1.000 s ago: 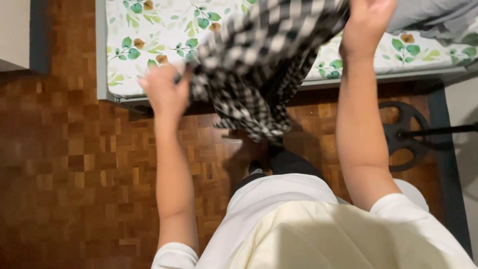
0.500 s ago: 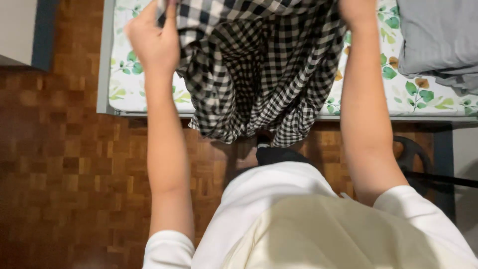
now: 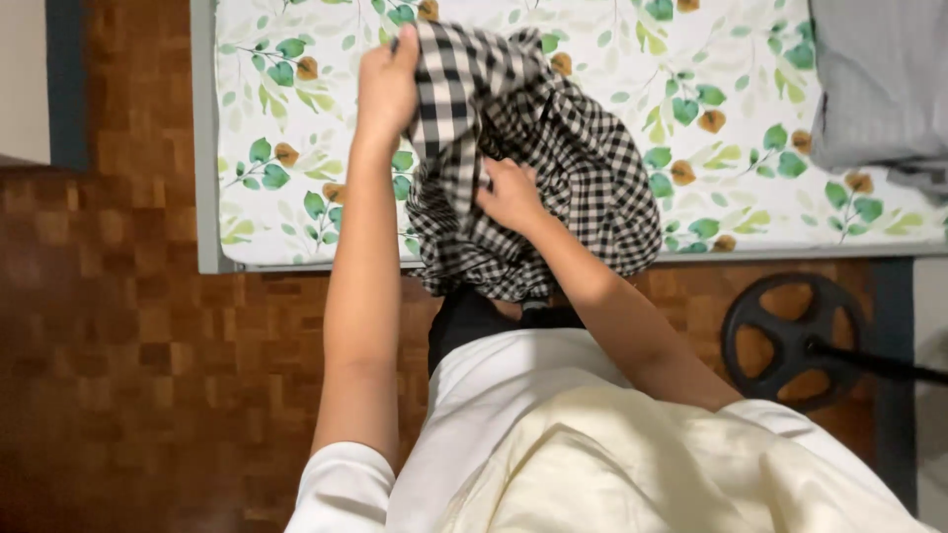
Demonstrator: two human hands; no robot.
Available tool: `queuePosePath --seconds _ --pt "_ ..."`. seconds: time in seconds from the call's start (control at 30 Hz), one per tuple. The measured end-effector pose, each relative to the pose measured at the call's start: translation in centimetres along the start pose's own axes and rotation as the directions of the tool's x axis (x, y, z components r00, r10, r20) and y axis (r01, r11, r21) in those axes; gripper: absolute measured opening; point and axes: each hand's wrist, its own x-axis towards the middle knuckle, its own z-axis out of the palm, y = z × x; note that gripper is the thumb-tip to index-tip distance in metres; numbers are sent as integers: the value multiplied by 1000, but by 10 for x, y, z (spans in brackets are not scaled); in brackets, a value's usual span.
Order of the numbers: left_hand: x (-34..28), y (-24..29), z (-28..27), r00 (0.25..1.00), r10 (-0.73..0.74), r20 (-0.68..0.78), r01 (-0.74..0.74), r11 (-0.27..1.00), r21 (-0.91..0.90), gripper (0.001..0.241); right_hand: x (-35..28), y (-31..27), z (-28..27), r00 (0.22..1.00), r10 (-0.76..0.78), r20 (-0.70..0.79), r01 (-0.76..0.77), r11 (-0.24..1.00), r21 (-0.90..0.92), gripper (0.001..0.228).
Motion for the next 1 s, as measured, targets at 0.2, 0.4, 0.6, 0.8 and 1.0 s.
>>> queuePosePath --seconds 0.2,0.4,0.6,0.8,1.0 --pt "43 -58 -18 964 181 195 -204 973 108 84 19 15 25 951 201 -236 -112 933 342 44" --pt "-65 -119 21 877 -152 456 13 956 293 71 29 -55 -15 775 632 0 -413 506 757 62" --pt "-103 -207 54 953 -132 272 -63 791 608 49 38 -15 22 642 756 126 -396 187 899 71" --pt "-29 -158 -10 913 391 115 -405 837 366 33 42 -7 17 828 560 -45 -9 94 996 52" --pt "16 -86 -59 851 513 111 -520 853 42 27 82 -27 -52 826 346 -445 523 -174 835 36"
